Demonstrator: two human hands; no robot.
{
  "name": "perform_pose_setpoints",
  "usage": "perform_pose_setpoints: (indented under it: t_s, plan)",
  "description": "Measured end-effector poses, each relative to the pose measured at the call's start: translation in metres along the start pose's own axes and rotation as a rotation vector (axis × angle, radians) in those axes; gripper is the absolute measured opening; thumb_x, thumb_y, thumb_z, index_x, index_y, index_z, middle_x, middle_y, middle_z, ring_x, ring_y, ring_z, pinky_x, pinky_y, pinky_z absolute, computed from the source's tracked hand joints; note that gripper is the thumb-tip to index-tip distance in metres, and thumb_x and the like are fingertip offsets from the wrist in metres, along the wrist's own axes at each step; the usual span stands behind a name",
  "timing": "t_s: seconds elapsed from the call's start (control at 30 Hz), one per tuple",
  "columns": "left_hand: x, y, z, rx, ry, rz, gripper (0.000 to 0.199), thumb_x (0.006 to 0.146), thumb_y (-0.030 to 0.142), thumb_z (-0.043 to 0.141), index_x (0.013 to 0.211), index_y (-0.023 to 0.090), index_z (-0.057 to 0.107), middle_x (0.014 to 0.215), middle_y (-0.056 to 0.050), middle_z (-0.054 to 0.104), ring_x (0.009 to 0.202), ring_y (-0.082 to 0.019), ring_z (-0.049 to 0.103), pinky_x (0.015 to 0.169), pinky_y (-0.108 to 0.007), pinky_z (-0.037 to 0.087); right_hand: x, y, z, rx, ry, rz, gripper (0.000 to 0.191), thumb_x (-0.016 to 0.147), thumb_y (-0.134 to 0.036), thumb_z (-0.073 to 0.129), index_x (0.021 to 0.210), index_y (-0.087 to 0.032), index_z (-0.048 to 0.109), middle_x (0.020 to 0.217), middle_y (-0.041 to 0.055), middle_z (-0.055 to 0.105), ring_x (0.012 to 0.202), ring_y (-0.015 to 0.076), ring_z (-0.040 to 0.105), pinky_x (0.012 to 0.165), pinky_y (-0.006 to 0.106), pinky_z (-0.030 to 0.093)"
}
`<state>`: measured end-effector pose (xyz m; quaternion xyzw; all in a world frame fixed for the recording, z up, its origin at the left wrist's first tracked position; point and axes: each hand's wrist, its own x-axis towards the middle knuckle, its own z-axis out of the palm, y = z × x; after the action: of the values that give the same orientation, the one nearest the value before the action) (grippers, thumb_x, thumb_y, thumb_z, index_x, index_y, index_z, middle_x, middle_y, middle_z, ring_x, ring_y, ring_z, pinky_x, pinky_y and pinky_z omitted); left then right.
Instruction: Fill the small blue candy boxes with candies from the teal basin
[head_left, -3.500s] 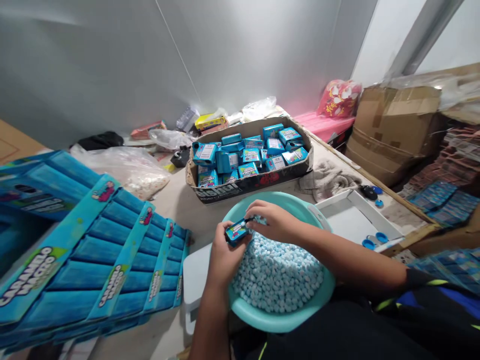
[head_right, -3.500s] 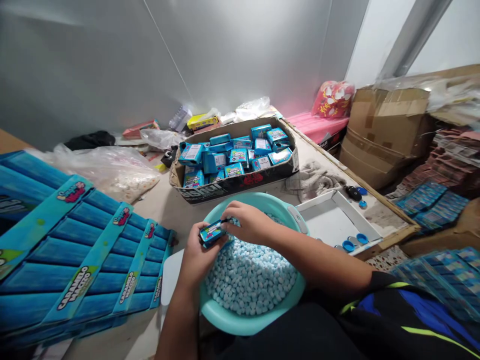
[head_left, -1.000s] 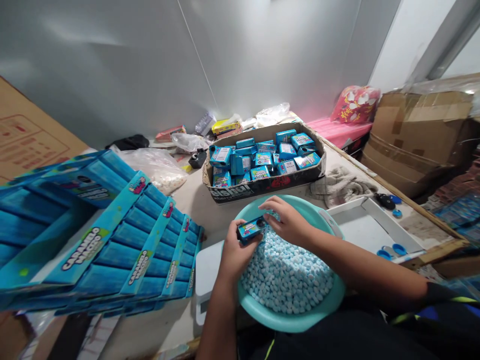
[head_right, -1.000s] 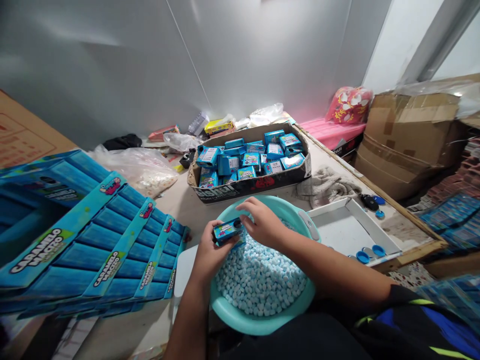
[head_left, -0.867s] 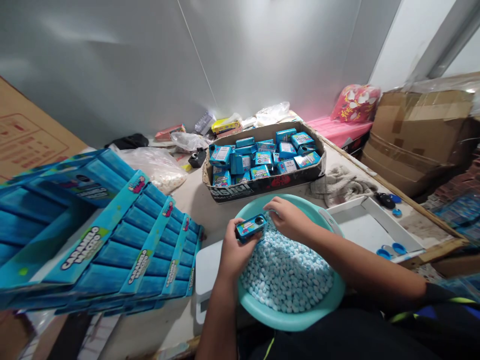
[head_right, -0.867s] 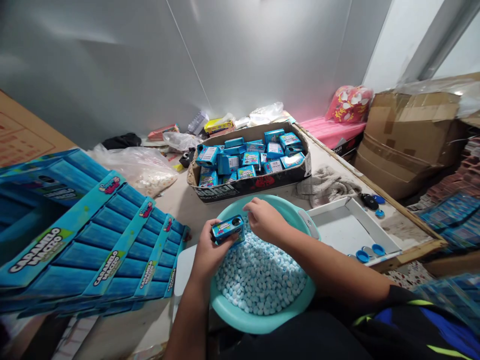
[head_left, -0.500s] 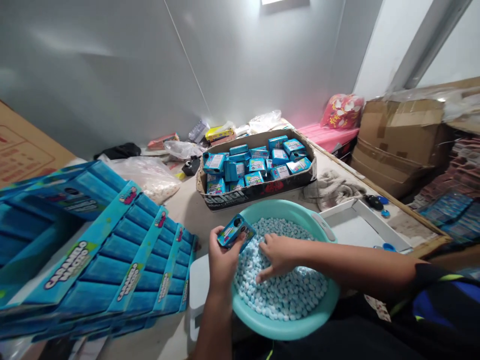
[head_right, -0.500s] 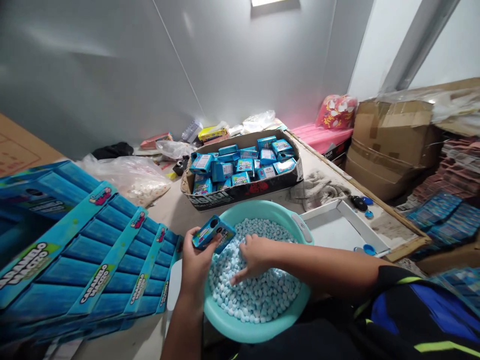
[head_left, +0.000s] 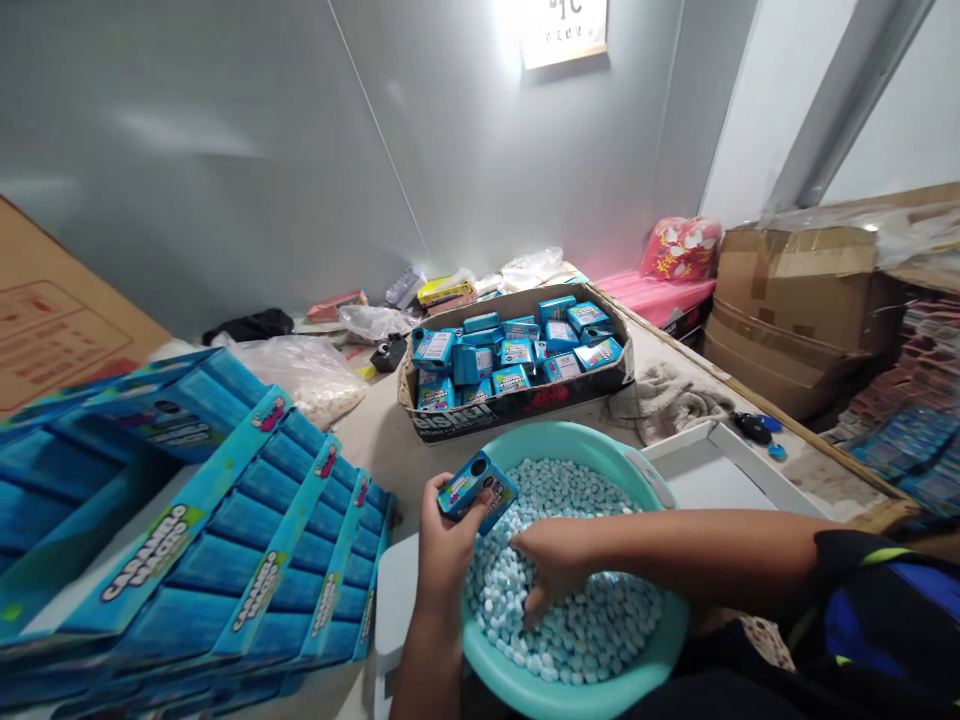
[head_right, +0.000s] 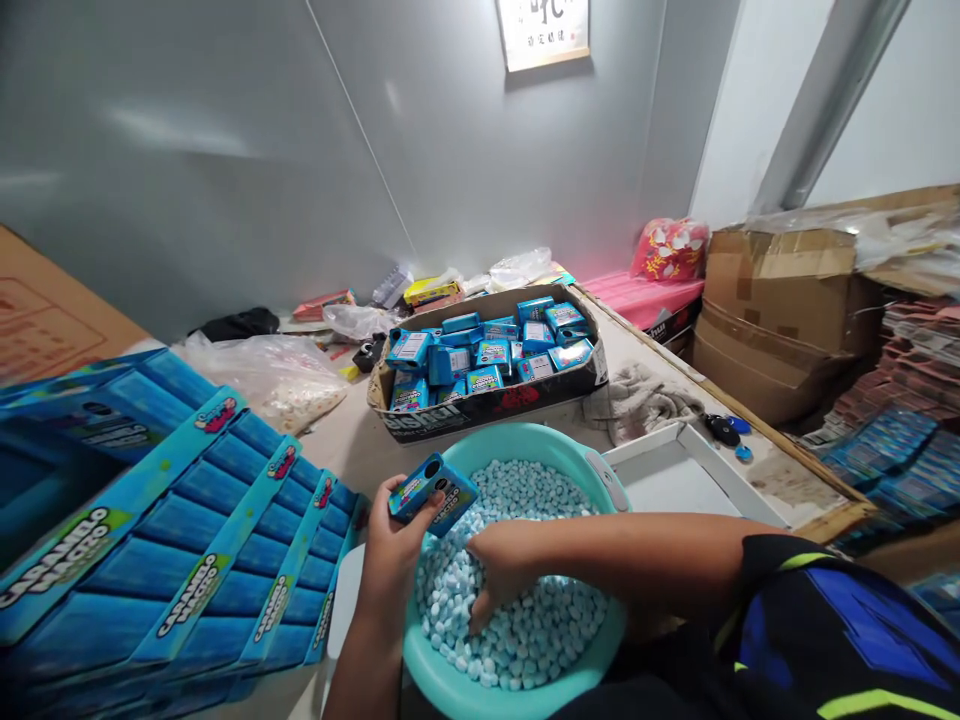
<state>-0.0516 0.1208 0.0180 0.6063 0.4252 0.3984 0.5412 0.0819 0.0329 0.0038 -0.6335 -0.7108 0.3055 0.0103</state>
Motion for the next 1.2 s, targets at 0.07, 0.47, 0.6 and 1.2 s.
perform_pose_setpoints:
  t_s: [0.07, 0.47, 0.6, 1.2]
  plan:
    - [0.001, -0.001, 0.0, 0.013, -0.006, 0.005, 0.056, 0.064, 0.04, 0.083, 0.104, 0.022, 0.049, 0.085, 0.002, 0.062, 0.077, -0.015, 0.064, 0.074, -0.027, 0.055, -0.001, -0.002, 0.0, -0.015, 0.014, -0.001, 0.048, 0.063, -0.054, 0.085, 0.097, -0.023, 0.072, 0.071, 0.0032, 0.07, 0.058, 0.0211, 0.064, 0.043, 0.028, 0.038]
    - [-0.002, -0.006, 0.001, 0.178, -0.006, 0.066, 0.052, 0.068, 0.041, 0.083, 0.107, 0.022, 0.054, 0.088, 0.001, 0.065, 0.079, -0.016, 0.064, 0.073, -0.026, 0.051, -0.036, 0.014, -0.048, 0.503, 0.155, -0.167, 0.025, 0.076, -0.035, 0.072, 0.093, -0.018, 0.073, 0.07, -0.0018, 0.064, 0.06, 0.0113, 0.054, 0.053, 0.022, 0.038]
    - [-0.005, -0.006, 0.001, 0.304, -0.049, 0.077, 0.051, 0.069, 0.04, 0.082, 0.11, 0.022, 0.057, 0.094, -0.001, 0.067, 0.083, -0.018, 0.065, 0.074, -0.027, 0.05, -0.037, 0.018, -0.055, 1.049, 0.252, -0.113, 0.02, 0.074, -0.033, 0.067, 0.087, -0.018, 0.067, 0.059, -0.005, 0.057, 0.047, 0.009, 0.049, 0.044, 0.02, 0.038]
    - [-0.018, 0.007, 0.008, 0.485, -0.472, 0.163, 0.045, 0.079, 0.041, 0.077, 0.114, 0.023, 0.054, 0.097, 0.001, 0.068, 0.084, -0.017, 0.066, 0.075, -0.026, 0.051, -0.015, 0.012, -0.038, 1.594, 0.987, -0.258, 0.028, 0.082, -0.044, 0.073, 0.086, -0.02, 0.059, 0.067, -0.0043, 0.059, 0.056, 0.012, 0.057, 0.053, 0.024, 0.043]
